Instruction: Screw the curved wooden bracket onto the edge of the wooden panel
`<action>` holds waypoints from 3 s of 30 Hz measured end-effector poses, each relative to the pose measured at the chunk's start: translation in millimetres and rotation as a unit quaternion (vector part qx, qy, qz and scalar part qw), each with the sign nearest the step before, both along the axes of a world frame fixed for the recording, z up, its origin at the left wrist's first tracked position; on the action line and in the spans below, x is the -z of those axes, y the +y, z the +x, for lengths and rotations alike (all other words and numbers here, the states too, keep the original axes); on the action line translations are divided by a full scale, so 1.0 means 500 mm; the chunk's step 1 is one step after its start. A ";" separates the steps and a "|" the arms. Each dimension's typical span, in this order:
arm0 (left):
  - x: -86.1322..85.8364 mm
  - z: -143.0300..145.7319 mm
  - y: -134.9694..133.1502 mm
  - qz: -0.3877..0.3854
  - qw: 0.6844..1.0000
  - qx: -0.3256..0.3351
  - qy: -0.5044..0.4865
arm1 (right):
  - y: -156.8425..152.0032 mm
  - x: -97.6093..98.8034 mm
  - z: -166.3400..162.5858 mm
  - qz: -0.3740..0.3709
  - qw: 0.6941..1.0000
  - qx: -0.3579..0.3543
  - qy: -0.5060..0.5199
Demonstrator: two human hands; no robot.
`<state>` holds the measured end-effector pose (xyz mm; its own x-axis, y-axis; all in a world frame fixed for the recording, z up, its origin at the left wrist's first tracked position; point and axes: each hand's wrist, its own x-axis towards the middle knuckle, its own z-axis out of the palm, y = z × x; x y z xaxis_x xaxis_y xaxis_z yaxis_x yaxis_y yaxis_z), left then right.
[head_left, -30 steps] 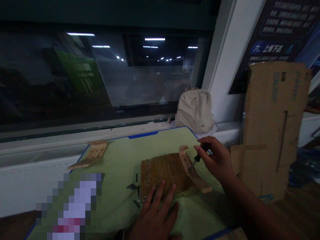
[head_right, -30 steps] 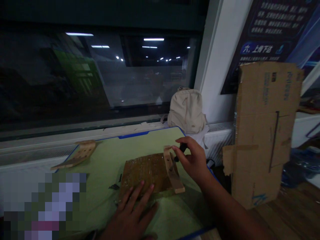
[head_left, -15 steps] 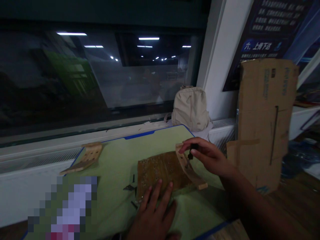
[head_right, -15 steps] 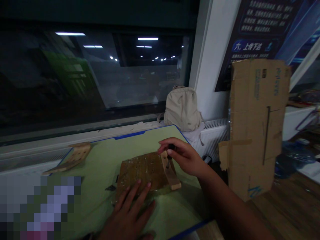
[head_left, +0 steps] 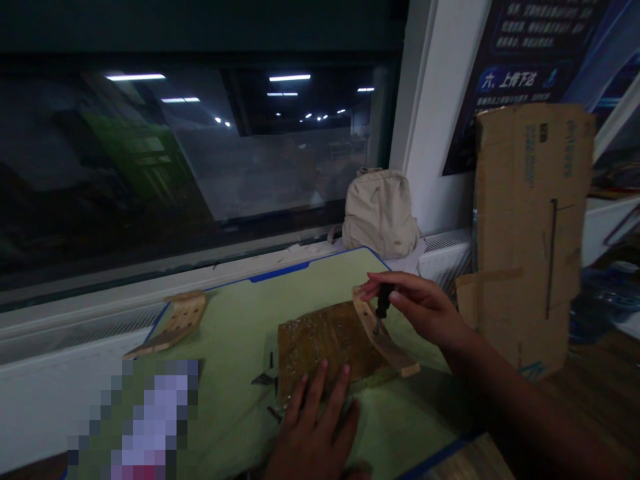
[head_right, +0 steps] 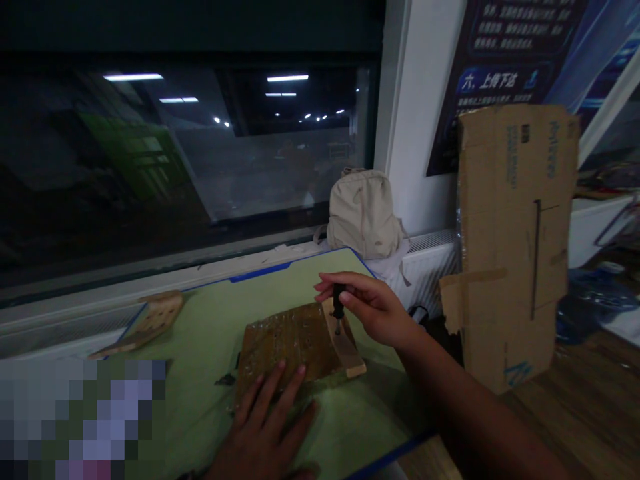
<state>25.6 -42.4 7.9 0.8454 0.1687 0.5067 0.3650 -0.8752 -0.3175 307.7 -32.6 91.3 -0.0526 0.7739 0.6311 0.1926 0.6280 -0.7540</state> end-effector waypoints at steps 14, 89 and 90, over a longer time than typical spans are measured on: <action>-0.006 -0.002 -0.009 -0.018 1.000 -0.017 0.010 | -0.001 -0.006 0.001 0.046 0.998 0.035 -0.041; 0.017 0.009 0.010 0.002 0.998 0.025 -0.050 | 0.011 0.005 0.008 0.121 0.980 0.136 -0.079; 0.018 0.008 0.011 0.009 0.999 0.026 -0.045 | 0.010 0.004 0.007 0.127 0.980 0.126 -0.087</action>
<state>29.5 -36.8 -1.2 0.8032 0.1163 0.5843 0.3481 -0.8876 -0.3018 311.4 -27.6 89.1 -0.0030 0.5957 0.8032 0.4779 0.7064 -0.5221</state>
